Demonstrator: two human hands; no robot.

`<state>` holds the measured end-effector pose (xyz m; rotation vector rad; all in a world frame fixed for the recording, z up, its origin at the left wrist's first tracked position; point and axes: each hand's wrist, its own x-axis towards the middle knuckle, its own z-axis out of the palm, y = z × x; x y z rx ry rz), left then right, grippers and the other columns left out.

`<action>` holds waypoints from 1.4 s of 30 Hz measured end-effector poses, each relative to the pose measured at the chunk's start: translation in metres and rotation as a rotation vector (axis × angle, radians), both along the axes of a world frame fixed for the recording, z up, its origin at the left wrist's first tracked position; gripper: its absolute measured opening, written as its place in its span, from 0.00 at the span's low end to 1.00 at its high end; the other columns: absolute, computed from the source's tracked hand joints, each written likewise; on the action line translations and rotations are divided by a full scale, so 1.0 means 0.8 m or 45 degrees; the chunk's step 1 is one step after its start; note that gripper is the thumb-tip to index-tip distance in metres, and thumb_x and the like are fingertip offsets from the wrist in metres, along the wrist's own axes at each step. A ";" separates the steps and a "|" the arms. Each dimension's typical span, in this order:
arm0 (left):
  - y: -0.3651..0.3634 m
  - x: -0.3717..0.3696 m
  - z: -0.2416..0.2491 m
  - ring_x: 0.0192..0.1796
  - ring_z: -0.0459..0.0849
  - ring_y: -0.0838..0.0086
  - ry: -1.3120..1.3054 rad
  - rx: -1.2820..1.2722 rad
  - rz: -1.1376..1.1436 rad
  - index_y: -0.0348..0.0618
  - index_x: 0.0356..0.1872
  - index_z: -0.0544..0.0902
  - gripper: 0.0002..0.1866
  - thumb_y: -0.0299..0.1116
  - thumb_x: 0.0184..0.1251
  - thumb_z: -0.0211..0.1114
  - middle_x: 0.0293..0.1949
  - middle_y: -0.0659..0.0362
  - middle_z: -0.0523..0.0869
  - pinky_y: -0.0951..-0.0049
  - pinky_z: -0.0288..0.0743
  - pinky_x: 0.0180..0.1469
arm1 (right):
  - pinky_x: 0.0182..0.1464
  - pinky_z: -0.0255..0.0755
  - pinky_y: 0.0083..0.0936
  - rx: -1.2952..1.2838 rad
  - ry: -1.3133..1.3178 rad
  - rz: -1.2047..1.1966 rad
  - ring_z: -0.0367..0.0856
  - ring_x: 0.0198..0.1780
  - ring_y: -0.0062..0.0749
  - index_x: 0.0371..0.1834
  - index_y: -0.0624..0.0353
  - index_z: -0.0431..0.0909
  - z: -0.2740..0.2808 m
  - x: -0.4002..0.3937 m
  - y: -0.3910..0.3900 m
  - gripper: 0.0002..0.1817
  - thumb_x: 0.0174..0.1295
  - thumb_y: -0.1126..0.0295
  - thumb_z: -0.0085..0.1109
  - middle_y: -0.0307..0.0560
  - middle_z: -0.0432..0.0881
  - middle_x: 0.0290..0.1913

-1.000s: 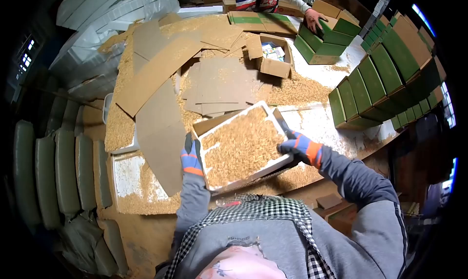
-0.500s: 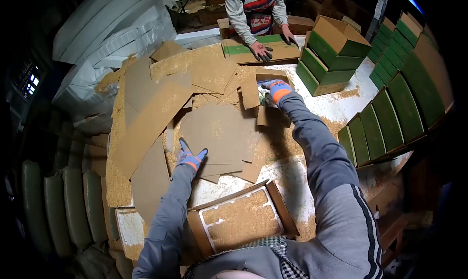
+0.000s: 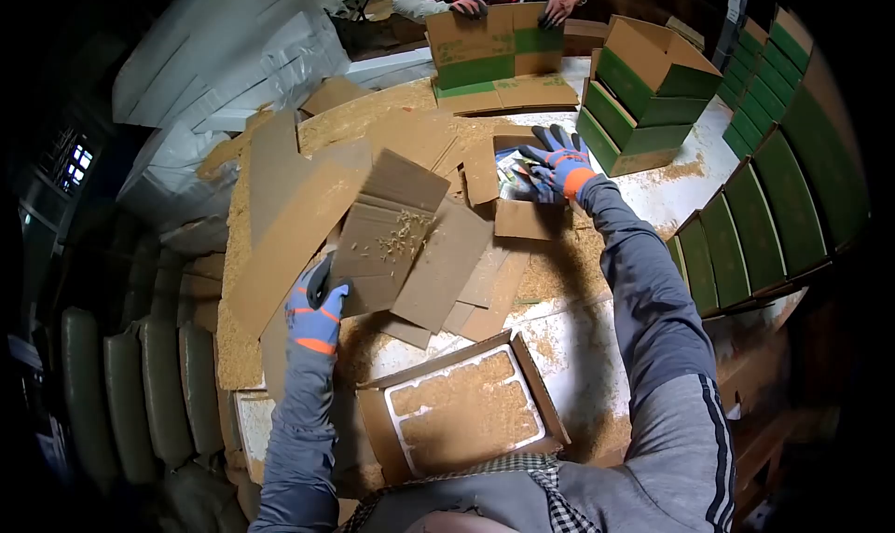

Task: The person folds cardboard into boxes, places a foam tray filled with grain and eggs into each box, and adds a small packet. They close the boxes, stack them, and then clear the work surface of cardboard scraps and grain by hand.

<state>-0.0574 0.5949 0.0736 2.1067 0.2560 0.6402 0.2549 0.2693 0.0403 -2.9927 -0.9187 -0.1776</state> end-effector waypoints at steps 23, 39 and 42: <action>-0.134 -0.271 -0.335 0.63 0.67 0.66 0.071 -1.356 -0.017 0.42 0.67 0.55 0.25 0.34 0.72 0.46 0.64 0.51 0.64 0.67 0.64 0.63 | 0.60 0.65 0.23 1.850 1.469 -0.550 0.72 0.57 0.29 0.65 0.56 0.64 -0.188 -0.415 -0.167 0.24 0.67 0.59 0.47 0.49 0.72 0.61; -0.394 0.072 0.137 0.61 0.70 0.63 -0.260 -1.128 -1.561 0.41 0.62 0.67 0.26 0.46 0.68 0.51 0.62 0.53 0.69 0.63 0.66 0.62 | 0.67 0.55 0.39 2.150 0.266 0.859 0.62 0.67 0.39 0.70 0.55 0.54 0.381 -0.421 -0.468 0.36 0.66 0.42 0.39 0.48 0.62 0.68; -0.557 0.170 0.319 0.62 0.70 0.63 -0.140 -1.156 -2.060 0.43 0.62 0.67 0.27 0.48 0.68 0.50 0.62 0.53 0.70 0.62 0.64 0.63 | 0.67 0.56 0.38 2.280 0.011 0.817 0.62 0.66 0.38 0.70 0.56 0.55 0.462 -0.346 -0.598 0.36 0.66 0.43 0.40 0.48 0.63 0.67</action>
